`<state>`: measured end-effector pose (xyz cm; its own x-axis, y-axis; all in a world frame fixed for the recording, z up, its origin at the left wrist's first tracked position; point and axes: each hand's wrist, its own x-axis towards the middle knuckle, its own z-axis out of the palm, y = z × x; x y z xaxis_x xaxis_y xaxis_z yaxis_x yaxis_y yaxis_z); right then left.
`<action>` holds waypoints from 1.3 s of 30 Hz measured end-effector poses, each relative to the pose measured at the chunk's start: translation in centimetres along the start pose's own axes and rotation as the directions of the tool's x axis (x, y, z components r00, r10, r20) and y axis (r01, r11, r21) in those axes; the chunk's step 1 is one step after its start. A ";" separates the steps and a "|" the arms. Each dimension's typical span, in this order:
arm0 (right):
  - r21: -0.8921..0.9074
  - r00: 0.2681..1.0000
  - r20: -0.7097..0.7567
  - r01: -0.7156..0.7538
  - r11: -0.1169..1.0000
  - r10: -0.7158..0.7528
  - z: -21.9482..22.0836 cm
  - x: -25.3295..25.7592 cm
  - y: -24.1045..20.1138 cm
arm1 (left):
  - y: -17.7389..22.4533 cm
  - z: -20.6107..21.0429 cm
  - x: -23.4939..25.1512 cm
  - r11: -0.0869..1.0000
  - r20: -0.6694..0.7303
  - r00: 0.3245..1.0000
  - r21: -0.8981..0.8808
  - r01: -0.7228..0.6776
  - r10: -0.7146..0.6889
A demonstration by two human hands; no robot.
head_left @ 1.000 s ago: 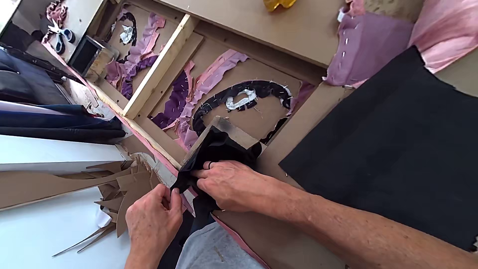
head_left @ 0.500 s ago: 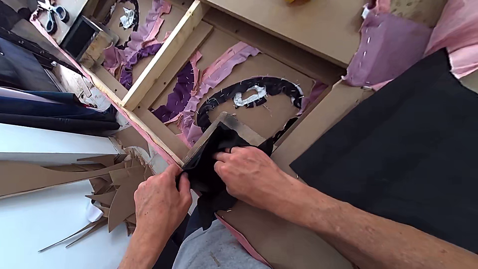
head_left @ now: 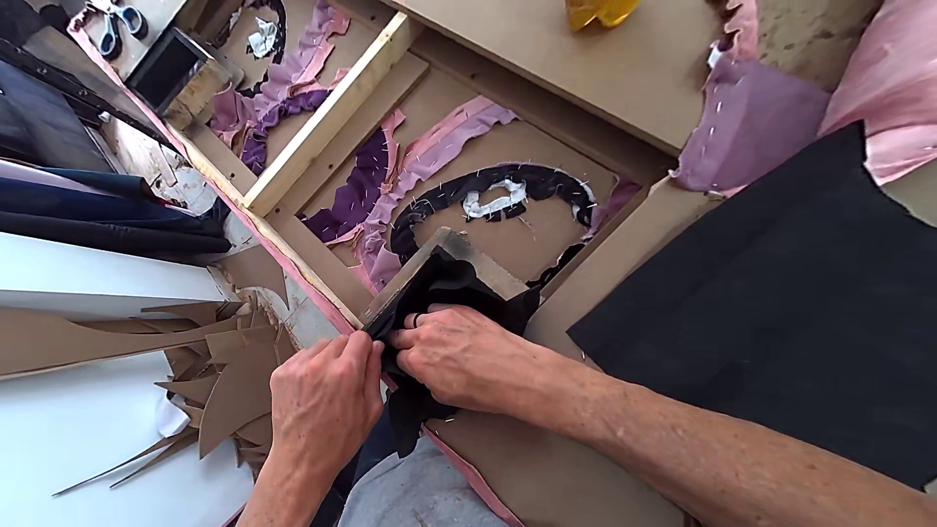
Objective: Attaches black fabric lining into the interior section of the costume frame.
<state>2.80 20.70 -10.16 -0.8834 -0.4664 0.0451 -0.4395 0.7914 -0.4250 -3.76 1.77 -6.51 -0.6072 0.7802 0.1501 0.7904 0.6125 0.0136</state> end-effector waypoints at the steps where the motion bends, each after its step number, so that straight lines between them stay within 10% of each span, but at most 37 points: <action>1: -0.003 1.000 0.030 -0.001 1.000 0.001 -0.2 0.2 -0.1 | -0.3 0.1 -0.1 1.000 -0.018 1.000 -0.009 0.002 -0.002; 8: 0.113 0.982 0.170 -0.098 0.989 0.078 -1.7 0.8 -0.6 | -3.4 -1.5 3.0 0.952 0.422 0.874 -0.076 0.297 -0.239; 18: 0.224 0.938 0.295 -0.253 0.941 0.182 -5.0 -0.1 -0.6 | -8.6 -5.5 3.7 0.936 0.200 0.964 -0.270 0.227 -0.176; 24: 0.212 0.817 -0.292 -0.452 0.867 0.497 -6.8 -7.3 -4.0 | -12.6 -5.9 4.6 0.946 0.083 0.995 -0.314 0.079 -0.056; 30: 0.320 0.603 -0.388 -0.622 0.715 0.697 -2.5 -4.0 -7.0 | -13.8 -4.4 6.4 0.694 -0.004 0.963 -0.693 -0.198 0.271; 39: 0.214 0.588 -0.453 -0.658 0.722 0.670 2.5 0.0 -7.0 | -10.5 -4.4 11.1 0.582 0.150 0.818 -0.773 -0.253 0.555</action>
<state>6.25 14.18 -9.46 -0.8874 0.4354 0.1513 0.2991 0.7937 -0.5297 -18.47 3.47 -0.61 -0.0699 0.9974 -0.0183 0.6761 0.0609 0.7343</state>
